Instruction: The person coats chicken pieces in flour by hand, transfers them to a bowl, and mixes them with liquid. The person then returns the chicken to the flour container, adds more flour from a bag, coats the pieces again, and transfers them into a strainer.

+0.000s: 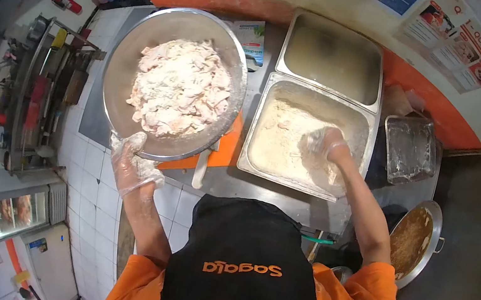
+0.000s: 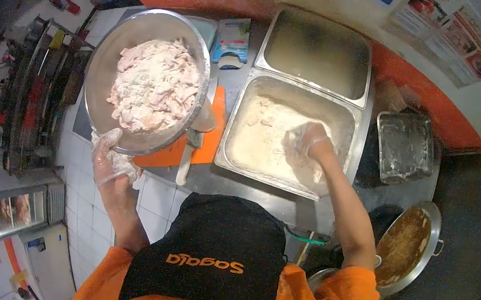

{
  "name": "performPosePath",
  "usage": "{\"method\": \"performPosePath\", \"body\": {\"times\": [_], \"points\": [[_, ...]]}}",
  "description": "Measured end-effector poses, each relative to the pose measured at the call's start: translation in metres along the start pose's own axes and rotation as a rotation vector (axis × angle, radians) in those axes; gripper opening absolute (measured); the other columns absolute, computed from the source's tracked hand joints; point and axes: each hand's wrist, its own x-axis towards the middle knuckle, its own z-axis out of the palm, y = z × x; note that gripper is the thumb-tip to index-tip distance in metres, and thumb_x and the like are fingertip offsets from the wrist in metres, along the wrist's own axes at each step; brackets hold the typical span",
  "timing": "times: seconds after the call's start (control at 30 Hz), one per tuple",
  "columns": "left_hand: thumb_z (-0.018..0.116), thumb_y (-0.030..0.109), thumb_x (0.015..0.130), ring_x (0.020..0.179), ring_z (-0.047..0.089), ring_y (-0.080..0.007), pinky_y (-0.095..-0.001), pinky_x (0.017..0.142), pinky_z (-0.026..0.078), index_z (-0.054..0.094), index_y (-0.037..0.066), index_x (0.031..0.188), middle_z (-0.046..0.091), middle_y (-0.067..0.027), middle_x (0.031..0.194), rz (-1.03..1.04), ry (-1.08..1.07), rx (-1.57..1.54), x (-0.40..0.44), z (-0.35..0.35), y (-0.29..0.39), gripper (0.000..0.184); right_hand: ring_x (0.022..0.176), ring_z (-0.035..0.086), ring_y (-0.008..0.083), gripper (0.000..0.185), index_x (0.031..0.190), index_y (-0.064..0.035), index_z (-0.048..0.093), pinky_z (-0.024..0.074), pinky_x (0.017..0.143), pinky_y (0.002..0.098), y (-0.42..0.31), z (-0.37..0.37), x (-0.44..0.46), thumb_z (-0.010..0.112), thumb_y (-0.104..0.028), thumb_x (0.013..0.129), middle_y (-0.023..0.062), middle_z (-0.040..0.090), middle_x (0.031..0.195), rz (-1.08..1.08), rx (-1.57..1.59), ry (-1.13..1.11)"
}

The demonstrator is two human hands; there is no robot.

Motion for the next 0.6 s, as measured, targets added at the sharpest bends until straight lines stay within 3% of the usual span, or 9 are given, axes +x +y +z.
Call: {"method": "performPosePath", "body": {"times": [0.07, 0.13, 0.2, 0.23, 0.33, 0.4, 0.47, 0.5, 0.6], "points": [[0.061, 0.002, 0.081, 0.089, 0.065, -0.0216, -0.0325, 0.075, 0.055, 0.057, -0.003, 0.110, 0.063, -0.0106, 0.102, 0.005, 0.010, 0.028, -0.003, 0.000, -0.007, 0.029, 0.075, 0.065, 0.0352, 0.031, 0.093, -0.0078, 0.067, 0.0512, 0.074, 0.0435, 0.024, 0.018, 0.025, 0.072, -0.032, 0.075, 0.0182, 0.068, 0.088, 0.066, 0.293, 0.149], [0.060, 0.004, 0.083, 0.092, 0.064, -0.0213, -0.0323, 0.078, 0.054, 0.057, -0.003, 0.111, 0.062, -0.0112, 0.104, 0.002, 0.006, 0.031, 0.003, -0.010, -0.010, 0.029, 0.079, 0.064, 0.0361, 0.032, 0.104, -0.0034, 0.067, 0.0527, 0.078, 0.0385, -0.067, -0.035, 0.012, 0.070, -0.022, 0.078, 0.0205, 0.067, 0.093, 0.036, 0.271, 0.142], [0.061, 0.011, 0.085, 0.098, 0.062, -0.0218, -0.0331, 0.083, 0.052, 0.057, -0.004, 0.113, 0.060, -0.0122, 0.109, 0.125, -0.055, 0.119, -0.001, -0.006, -0.013, 0.032, 0.083, 0.063, 0.0354, 0.028, 0.099, -0.0027, 0.066, 0.0521, 0.080, 0.0413, -0.072, 0.014, 0.055, 0.069, -0.019, 0.077, 0.0205, 0.066, 0.091, -0.222, 0.008, 0.325], [0.062, 0.016, 0.086, 0.102, 0.060, -0.0224, -0.0336, 0.086, 0.051, 0.056, -0.004, 0.115, 0.058, -0.0127, 0.111, 0.246, -0.108, 0.212, -0.013, 0.002, -0.015, 0.036, 0.083, 0.063, 0.0344, 0.023, 0.095, -0.0040, 0.066, 0.0518, 0.080, 0.0425, -0.079, 0.039, 0.063, 0.069, -0.017, 0.076, 0.0192, 0.065, 0.087, -0.220, 0.057, 0.473], [0.067, 0.034, 0.086, 0.113, 0.055, -0.0250, -0.0349, 0.094, 0.047, 0.055, -0.006, 0.120, 0.054, -0.0140, 0.117, 0.617, -0.246, 0.515, -0.027, -0.007, -0.023, 0.054, 0.087, 0.064, 0.0319, 0.021, 0.091, -0.0050, 0.067, 0.0525, 0.079, 0.0396, -0.091, 0.046, 0.063, 0.069, -0.018, 0.075, 0.0179, 0.066, 0.093, -0.134, -0.098, 0.239], [0.070, 0.044, 0.083, 0.116, 0.053, -0.0270, -0.0357, 0.096, 0.045, 0.055, -0.006, 0.121, 0.053, -0.0145, 0.118, 0.693, -0.312, 0.603, -0.022, -0.015, -0.024, 0.065, 0.090, 0.065, 0.0303, 0.018, 0.089, -0.0063, 0.068, 0.0530, 0.080, 0.0383, -0.069, 0.035, 0.057, 0.068, -0.016, 0.075, 0.0167, 0.066, 0.096, -0.228, -0.006, 0.177], [0.072, 0.052, 0.079, 0.116, 0.053, -0.0291, -0.0366, 0.097, 0.045, 0.056, -0.006, 0.120, 0.053, -0.0148, 0.117, 0.593, -0.308, 0.561, -0.010, -0.017, -0.022, 0.073, 0.088, 0.065, 0.0297, 0.015, 0.088, -0.0082, 0.069, 0.0531, 0.079, 0.0378, -0.043, -0.017, 0.032, 0.066, -0.017, 0.076, 0.0161, 0.066, 0.094, -0.067, 0.049, -0.051], [0.067, 0.039, 0.081, 0.110, 0.056, -0.0260, -0.0343, 0.093, 0.047, 0.056, -0.006, 0.118, 0.055, -0.0136, 0.115, 0.474, -0.210, 0.504, -0.015, -0.011, -0.018, 0.059, 0.088, 0.065, 0.0293, 0.014, 0.087, -0.0091, 0.069, 0.0531, 0.078, 0.0376, -0.042, -0.031, 0.026, 0.065, -0.017, 0.076, 0.0158, 0.067, 0.094, 0.006, 0.069, -0.178], [0.057, 0.011, 0.086, 0.099, 0.062, -0.0193, -0.0300, 0.086, 0.051, 0.056, -0.004, 0.115, 0.059, -0.0104, 0.109, 0.183, -0.051, 0.286, -0.017, 0.012, -0.002, 0.033, 0.081, 0.065, 0.0296, 0.015, 0.088, -0.0122, 0.069, 0.0532, 0.077, 0.0375, -0.072, -0.004, -0.006, 0.064, -0.021, 0.077, 0.0136, 0.068, 0.089, -0.186, -0.308, -0.117]]}}
